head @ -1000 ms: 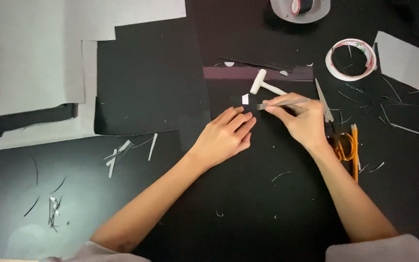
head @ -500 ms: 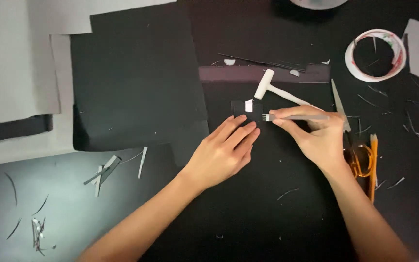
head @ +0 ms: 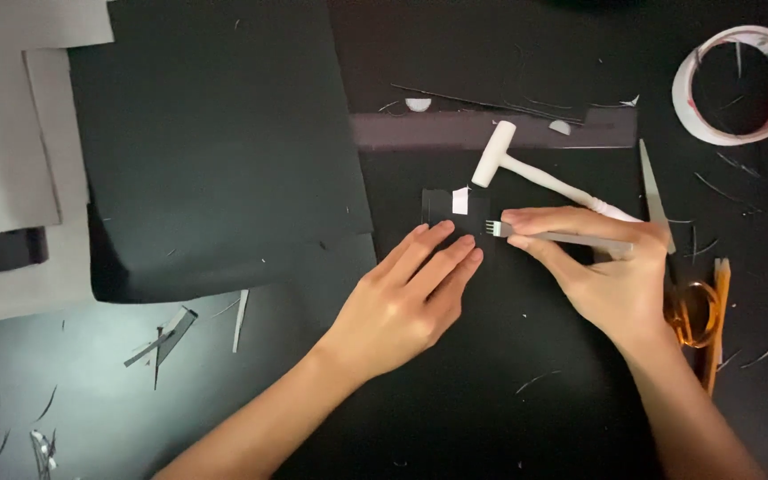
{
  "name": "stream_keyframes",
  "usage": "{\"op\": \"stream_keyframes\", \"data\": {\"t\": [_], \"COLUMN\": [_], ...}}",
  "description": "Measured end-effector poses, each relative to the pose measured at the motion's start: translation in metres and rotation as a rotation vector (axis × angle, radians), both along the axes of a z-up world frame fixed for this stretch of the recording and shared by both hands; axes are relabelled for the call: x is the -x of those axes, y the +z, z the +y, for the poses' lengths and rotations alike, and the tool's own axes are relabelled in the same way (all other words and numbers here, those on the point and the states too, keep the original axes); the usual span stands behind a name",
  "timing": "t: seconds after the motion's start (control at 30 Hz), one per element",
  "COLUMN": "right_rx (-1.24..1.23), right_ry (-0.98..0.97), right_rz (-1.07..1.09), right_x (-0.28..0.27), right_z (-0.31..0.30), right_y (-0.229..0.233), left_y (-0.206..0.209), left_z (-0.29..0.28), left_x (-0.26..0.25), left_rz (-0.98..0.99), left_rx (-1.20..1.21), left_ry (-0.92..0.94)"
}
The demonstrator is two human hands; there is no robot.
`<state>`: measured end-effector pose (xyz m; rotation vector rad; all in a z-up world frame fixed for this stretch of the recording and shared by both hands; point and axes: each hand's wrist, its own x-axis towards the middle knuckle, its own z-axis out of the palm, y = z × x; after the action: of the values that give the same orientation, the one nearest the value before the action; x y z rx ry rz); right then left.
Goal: The person uses a pronged punch and a mallet to create stitching holes in a leather piece, then applies small adhesive strips to the edges.
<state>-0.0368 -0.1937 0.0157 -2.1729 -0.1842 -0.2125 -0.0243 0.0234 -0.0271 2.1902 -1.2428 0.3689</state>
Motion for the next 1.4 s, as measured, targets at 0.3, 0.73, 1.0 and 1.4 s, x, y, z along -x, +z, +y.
{"op": "stream_keyframes", "data": {"t": [0.3,0.73,1.0,1.4], "right_rx": [0.002,0.012,-0.008,0.044], "right_ry": [0.033,0.016,-0.008,0.006], "right_rz": [0.001,-0.021,-0.007,-0.074], "right_x": [-0.0017,-0.0006,0.0003,0.0015], "right_z": [0.0009,0.0015,0.0041,0.0028], "right_y": [0.0026,0.0006,0.0022,-0.0014], "left_y": [0.0015,0.0011,0.0004,-0.0009], "left_z": [0.0006,0.0004,-0.0004,0.0004], "left_x": [-0.0008,-0.0002,0.0004,-0.0006], "left_rz": [0.019,0.037,0.047,0.018], "left_rx": [-0.003,-0.005,0.000,-0.009], "left_ry": [-0.003,-0.004,0.005,0.001]}}
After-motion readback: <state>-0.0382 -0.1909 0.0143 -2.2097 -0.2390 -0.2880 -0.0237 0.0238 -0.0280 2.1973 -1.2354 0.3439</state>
